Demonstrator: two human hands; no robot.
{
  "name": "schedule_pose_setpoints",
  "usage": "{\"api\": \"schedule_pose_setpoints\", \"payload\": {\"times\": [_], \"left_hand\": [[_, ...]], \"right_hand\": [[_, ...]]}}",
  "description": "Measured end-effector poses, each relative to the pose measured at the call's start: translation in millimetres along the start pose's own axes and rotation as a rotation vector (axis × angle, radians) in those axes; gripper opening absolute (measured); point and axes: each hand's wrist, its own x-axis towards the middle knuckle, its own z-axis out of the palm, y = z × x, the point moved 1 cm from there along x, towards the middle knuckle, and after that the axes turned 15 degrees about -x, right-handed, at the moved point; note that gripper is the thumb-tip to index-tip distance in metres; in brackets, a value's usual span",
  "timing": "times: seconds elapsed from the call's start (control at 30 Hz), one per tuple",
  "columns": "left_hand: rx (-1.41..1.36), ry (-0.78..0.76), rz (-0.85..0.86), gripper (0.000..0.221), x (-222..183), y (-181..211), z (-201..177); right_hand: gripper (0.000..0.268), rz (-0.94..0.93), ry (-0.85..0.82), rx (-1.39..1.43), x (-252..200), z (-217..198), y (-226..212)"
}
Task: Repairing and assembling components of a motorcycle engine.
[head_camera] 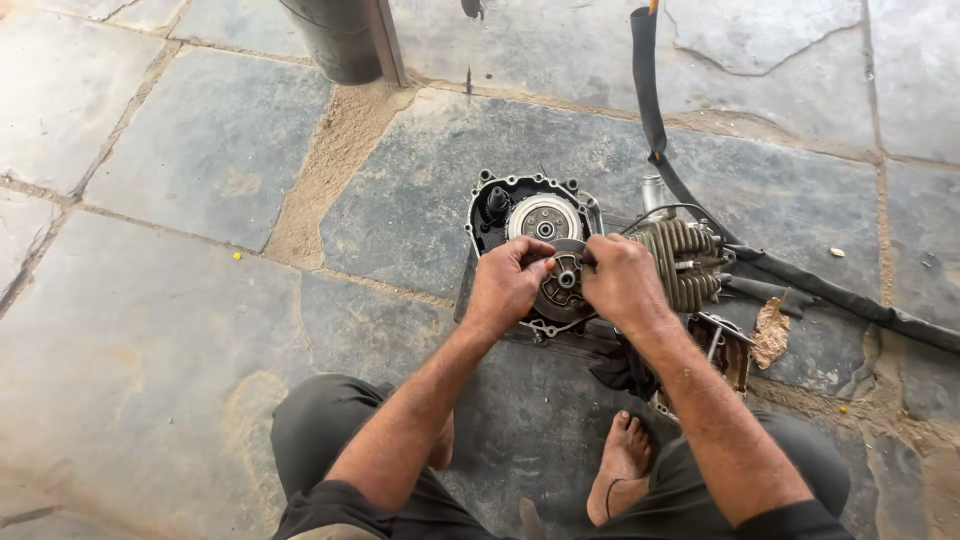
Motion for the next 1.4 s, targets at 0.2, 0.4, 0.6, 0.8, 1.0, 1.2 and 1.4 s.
{"api": "schedule_pose_setpoints", "payload": {"times": [0.2,0.4,0.6,0.8,1.0,1.2,1.4], "left_hand": [[-0.205,-0.038,-0.141,0.019,2.1,-2.1,2.5],[-0.250,-0.080,-0.186,0.022,-1.5,0.0,4.2],[-0.266,-0.145,-0.118,0.026,-6.7,-9.2,16.3],[-0.284,-0.176,-0.162,0.026,-20.4,14.8,22.0],[-0.232,-0.213,-0.078,0.024,-26.9,7.3,28.2],[-0.191,-0.131,-0.096,0.020,-31.2,18.2,32.1],[-0.166,-0.069,-0.022,0.023,-29.4,18.3,26.5]], "right_hand": [[0.018,0.303,-0.083,0.890,-5.1,-24.6,6.1],[0.012,0.458,-0.166,1.322,-19.6,-23.4,15.2],[0.014,0.440,-0.024,1.302,-35.4,-10.5,21.7],[0.013,0.385,-0.085,1.229,-43.7,-17.9,3.4],[0.013,0.403,-0.068,1.357,-47.3,-9.3,5.0],[0.020,0.328,-0.061,1.309,-50.7,-14.7,-1.2],[0.038,0.035,-0.035,0.941,-54.6,-26.8,-2.9]]}}
